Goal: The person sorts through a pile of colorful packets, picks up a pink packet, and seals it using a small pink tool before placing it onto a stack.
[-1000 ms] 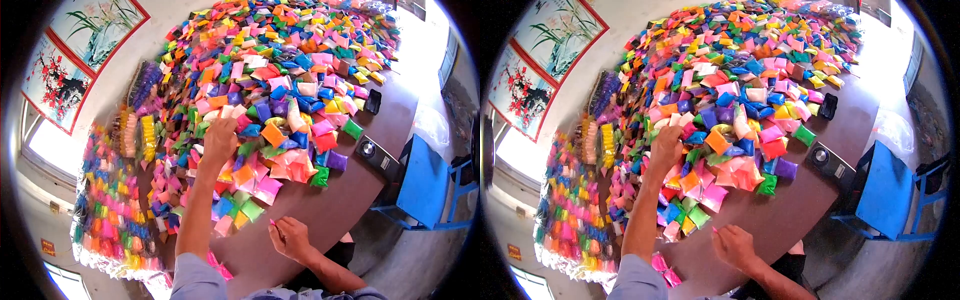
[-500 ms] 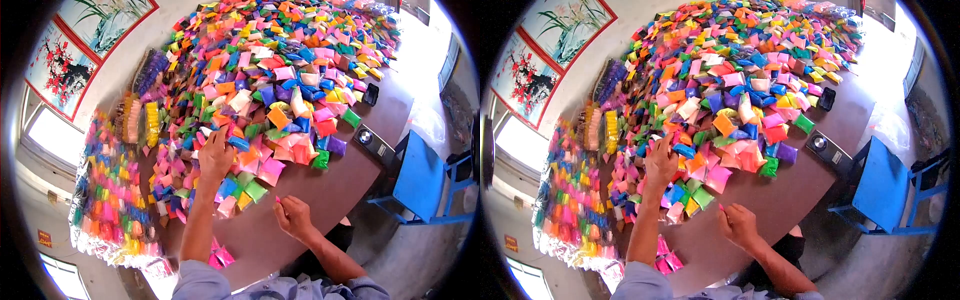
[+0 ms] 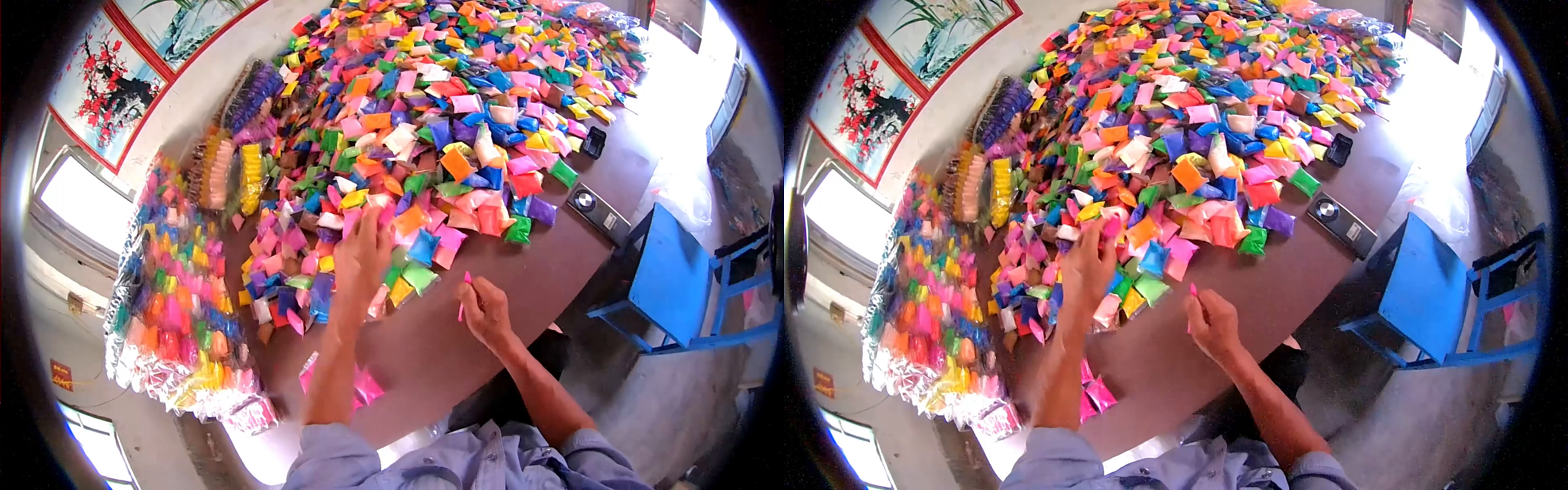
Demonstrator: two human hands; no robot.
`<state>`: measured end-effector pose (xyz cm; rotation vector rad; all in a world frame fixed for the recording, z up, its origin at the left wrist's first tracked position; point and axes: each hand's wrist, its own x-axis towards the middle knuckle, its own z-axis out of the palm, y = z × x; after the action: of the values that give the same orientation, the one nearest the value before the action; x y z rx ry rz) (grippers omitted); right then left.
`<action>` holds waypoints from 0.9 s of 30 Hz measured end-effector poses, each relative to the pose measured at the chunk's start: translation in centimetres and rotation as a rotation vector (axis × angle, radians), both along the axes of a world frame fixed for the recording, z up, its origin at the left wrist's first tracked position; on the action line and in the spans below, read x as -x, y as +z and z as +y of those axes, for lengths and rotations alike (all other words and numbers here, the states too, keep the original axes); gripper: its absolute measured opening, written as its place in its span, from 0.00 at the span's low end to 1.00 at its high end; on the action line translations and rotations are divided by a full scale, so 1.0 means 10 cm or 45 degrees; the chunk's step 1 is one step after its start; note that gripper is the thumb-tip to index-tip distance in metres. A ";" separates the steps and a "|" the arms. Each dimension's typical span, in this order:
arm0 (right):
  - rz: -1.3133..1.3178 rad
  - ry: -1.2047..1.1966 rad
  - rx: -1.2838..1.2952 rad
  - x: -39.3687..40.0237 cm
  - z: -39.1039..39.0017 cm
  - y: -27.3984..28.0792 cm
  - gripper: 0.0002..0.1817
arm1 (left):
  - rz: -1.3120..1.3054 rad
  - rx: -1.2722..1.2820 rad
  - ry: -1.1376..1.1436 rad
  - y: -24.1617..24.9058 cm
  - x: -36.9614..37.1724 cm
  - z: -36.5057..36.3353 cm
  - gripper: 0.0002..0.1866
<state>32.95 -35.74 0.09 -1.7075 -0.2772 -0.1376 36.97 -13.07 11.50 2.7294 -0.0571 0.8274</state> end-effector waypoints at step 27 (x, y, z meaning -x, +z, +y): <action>-0.065 0.254 -0.043 0.55 -0.26 0.06 0.09 | 0.242 1.729 -0.051 -1.16 1.52 -0.93 0.10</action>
<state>27.44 -38.33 0.73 -1.6342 -0.4783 -0.0384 21.77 -22.36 -0.11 1.4798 0.3545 0.3300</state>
